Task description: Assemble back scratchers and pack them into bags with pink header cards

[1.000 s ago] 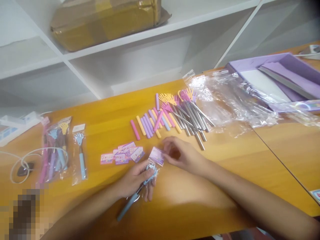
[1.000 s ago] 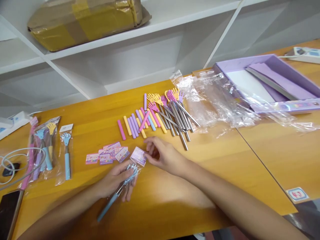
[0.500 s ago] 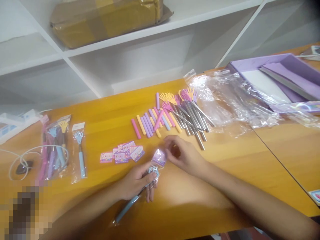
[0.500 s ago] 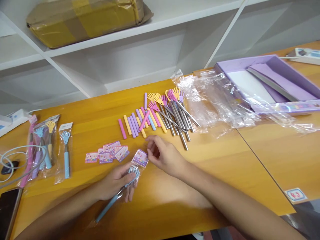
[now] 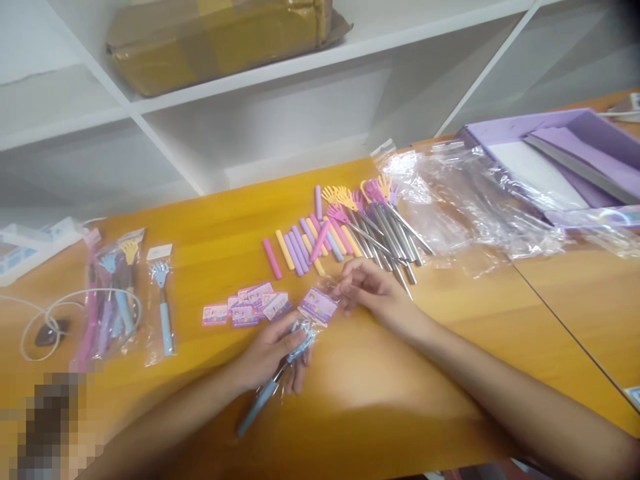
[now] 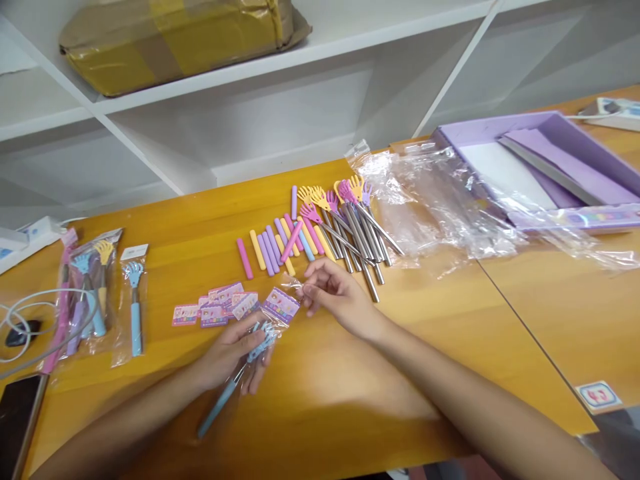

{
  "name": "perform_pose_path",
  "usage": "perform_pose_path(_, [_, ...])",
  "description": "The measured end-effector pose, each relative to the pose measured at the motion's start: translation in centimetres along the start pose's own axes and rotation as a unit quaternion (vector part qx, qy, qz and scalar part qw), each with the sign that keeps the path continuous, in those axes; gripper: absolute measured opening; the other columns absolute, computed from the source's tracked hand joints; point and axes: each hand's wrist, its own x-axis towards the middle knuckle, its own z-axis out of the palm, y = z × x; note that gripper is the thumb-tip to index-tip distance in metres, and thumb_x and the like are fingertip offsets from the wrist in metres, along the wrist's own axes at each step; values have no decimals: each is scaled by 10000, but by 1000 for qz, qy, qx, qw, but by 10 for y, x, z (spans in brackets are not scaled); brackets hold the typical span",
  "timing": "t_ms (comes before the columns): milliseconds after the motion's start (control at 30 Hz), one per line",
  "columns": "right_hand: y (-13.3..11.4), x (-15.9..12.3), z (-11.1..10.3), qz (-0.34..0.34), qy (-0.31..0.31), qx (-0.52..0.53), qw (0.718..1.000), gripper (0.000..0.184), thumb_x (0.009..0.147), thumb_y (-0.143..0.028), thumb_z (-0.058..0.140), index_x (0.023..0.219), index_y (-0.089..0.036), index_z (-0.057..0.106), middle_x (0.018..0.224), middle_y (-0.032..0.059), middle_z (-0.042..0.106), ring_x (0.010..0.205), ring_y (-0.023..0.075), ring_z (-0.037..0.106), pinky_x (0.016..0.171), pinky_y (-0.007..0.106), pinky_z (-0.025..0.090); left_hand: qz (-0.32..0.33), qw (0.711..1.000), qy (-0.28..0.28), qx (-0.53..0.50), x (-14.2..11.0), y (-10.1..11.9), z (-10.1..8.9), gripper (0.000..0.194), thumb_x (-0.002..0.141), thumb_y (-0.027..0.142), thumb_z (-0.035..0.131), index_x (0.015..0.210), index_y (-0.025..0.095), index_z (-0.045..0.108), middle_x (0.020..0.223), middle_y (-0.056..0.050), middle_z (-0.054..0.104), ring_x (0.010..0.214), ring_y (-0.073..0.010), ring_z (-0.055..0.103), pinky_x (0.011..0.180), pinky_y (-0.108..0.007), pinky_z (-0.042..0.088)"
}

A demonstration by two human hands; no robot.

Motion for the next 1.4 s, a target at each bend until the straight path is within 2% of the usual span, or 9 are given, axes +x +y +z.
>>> perform_pose_path(133, [2,-1,0,-7,-10,-24,1000,255,997,-451,724,929,-207,704,831,16,668,693,145,666,654,316,632,15,1000,0,4,-1,-1,0,308,1069,510,589,1152,217,539,864,19,670,491,-124,710,370,-153,491])
perform_pose_path(367, [-4,-3,-3,-57,-116,-170,977,231,1051,-438,650,1063,-234,757,1057,65,675,914,189,677,807,358,610,12,998,-10,57,-4,-4,3,387,1072,536,576,1290,218,535,903,-2,662,543,-121,720,426,-164,521])
perform_pose_path(767, [-8,-1,-3,-88,-77,-258,959,322,1050,-518,630,934,-229,712,1056,82,600,1038,228,609,933,372,538,27,995,-45,88,-3,-6,4,548,1050,612,572,1442,234,507,877,7,628,443,-75,620,398,-148,406])
perform_pose_path(933, [-12,2,2,-46,56,-212,975,390,1052,-613,577,936,-241,569,831,2,540,664,137,506,579,254,443,-24,986,-104,130,-6,0,1,559,1015,643,623,1351,198,580,847,0,663,466,-71,604,439,-167,422])
perform_pose_path(1033, [-23,15,34,-30,-17,-221,975,351,1055,-571,587,947,-239,547,693,-50,468,543,108,418,505,239,361,-22,981,-126,148,-8,1,1,533,1010,639,635,1280,179,615,831,-15,707,476,-75,594,470,-188,439])
perform_pose_path(1133, [-39,29,75,-61,-128,-316,938,305,1068,-494,554,944,-218,591,783,3,598,652,137,545,604,268,443,0,984,-125,128,-7,-1,-1,501,1022,587,651,1317,184,620,817,-20,717,486,-84,609,477,-191,432])
perform_pose_path(1233, [-53,34,97,-102,-118,-488,859,302,1089,-464,500,1084,-190,626,997,83,674,782,185,613,707,315,474,24,989,-112,91,-3,-2,-6,523,1015,576,668,1349,180,605,828,-31,722,482,-94,625,472,-195,426])
perform_pose_path(1333, [-64,28,88,-101,-145,-625,761,376,1071,-525,543,1036,-171,664,1027,117,676,813,224,624,722,338,454,36,994,-89,48,0,-1,-13,584,985,576,714,1391,180,575,849,-39,727,471,-97,631,459,-193,425])
perform_pose_path(1400, [-75,22,73,-59,-242,-624,740,387,1079,-498,543,880,-189,663,861,74,667,735,202,605,669,317,411,24,994,-103,26,1,2,-18,605,940,528,793,1388,176,589,893,-60,742,508,-107,659,473,-198,453])
